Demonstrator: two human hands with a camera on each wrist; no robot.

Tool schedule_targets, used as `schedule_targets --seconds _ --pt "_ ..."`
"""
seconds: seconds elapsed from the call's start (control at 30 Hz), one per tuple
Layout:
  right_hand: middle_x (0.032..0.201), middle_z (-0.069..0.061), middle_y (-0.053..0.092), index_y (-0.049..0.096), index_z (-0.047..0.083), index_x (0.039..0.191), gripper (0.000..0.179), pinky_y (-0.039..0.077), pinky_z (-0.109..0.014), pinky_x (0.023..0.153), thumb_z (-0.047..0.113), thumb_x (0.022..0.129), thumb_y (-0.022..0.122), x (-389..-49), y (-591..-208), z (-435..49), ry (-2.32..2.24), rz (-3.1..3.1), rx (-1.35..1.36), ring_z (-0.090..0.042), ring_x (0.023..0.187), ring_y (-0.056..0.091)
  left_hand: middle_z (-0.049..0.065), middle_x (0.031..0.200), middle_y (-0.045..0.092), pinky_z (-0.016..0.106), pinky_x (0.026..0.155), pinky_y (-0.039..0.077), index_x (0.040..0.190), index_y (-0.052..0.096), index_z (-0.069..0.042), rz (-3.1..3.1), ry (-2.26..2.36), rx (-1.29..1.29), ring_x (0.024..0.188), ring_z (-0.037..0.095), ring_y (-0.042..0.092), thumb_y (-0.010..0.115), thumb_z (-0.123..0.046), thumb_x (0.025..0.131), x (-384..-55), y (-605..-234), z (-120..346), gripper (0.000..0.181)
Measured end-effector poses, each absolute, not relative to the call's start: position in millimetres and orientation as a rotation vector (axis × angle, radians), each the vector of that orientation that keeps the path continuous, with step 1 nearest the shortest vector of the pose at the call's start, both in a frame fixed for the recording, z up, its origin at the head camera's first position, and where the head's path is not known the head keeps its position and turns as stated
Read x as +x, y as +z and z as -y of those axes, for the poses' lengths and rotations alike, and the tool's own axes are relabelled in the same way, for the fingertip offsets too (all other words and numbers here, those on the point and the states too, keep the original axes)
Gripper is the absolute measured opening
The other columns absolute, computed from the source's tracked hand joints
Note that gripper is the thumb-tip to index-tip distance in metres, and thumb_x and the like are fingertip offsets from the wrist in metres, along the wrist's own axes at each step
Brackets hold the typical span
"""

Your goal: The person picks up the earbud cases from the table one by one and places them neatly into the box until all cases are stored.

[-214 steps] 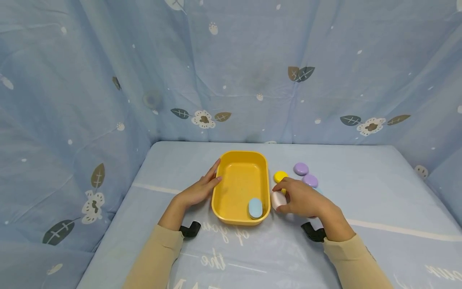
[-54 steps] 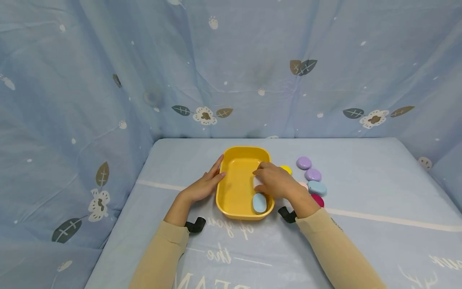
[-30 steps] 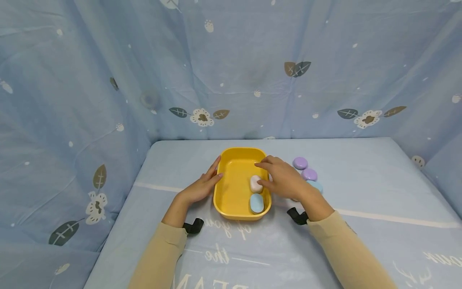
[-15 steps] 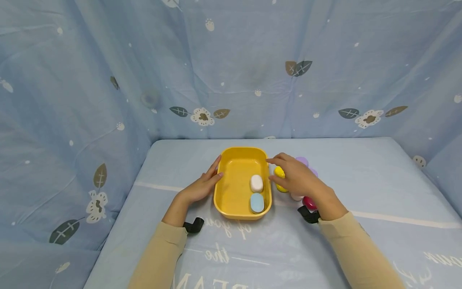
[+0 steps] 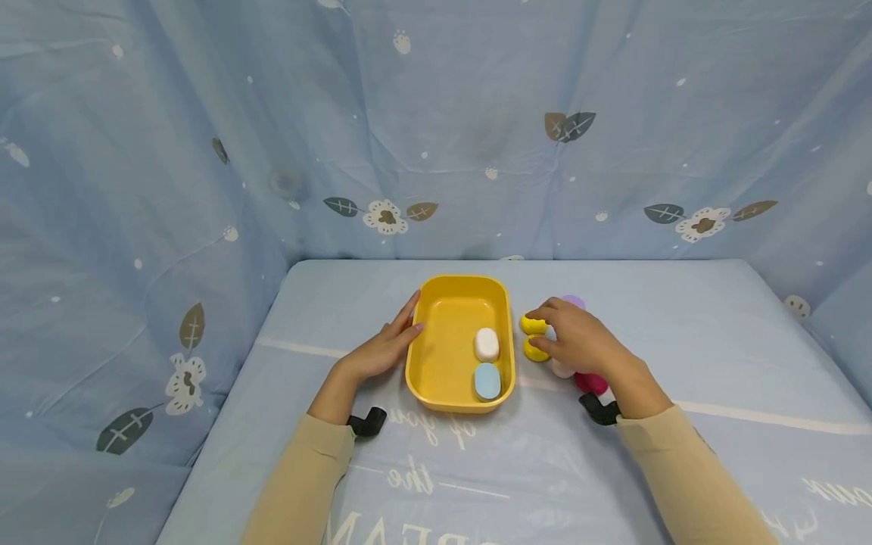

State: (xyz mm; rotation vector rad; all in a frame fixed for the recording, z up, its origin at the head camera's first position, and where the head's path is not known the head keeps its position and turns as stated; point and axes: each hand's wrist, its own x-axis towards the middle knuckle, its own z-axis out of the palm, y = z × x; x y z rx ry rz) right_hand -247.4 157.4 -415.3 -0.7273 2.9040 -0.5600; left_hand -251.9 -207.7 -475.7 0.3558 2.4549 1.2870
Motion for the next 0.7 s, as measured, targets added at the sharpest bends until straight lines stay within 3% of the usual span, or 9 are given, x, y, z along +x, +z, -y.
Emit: schedule_targets --seconds 0.33,0.7 --pt "0.126 -0.012 0.064 0.072 0.005 0.128 0.044 0.054 -0.056 0.100 0.025 0.090 0.081 -248 -428 -163 -0.487 -2.876 -0.646 -0.032 0.112 0.065 -0.006 0.175 0.012 0.066 0.126 -0.009 0.157 -0.001 -0.063 -2.445 1.288 0.342 0.162 0.037 -0.008 0.037 -0.068 0.104 -253 -478 209 0.065" --pt "0.119 -0.012 0.064 0.074 0.005 0.123 0.042 0.058 -0.047 0.091 0.025 0.087 0.084 -248 -441 -159 -0.440 -2.900 -0.689 -0.023 0.094 0.063 -0.008 0.175 0.009 0.060 0.128 -0.010 0.159 -0.002 -0.060 -2.460 1.269 0.358 0.163 0.030 -0.001 0.036 -0.064 0.106 -252 -476 209 0.065"
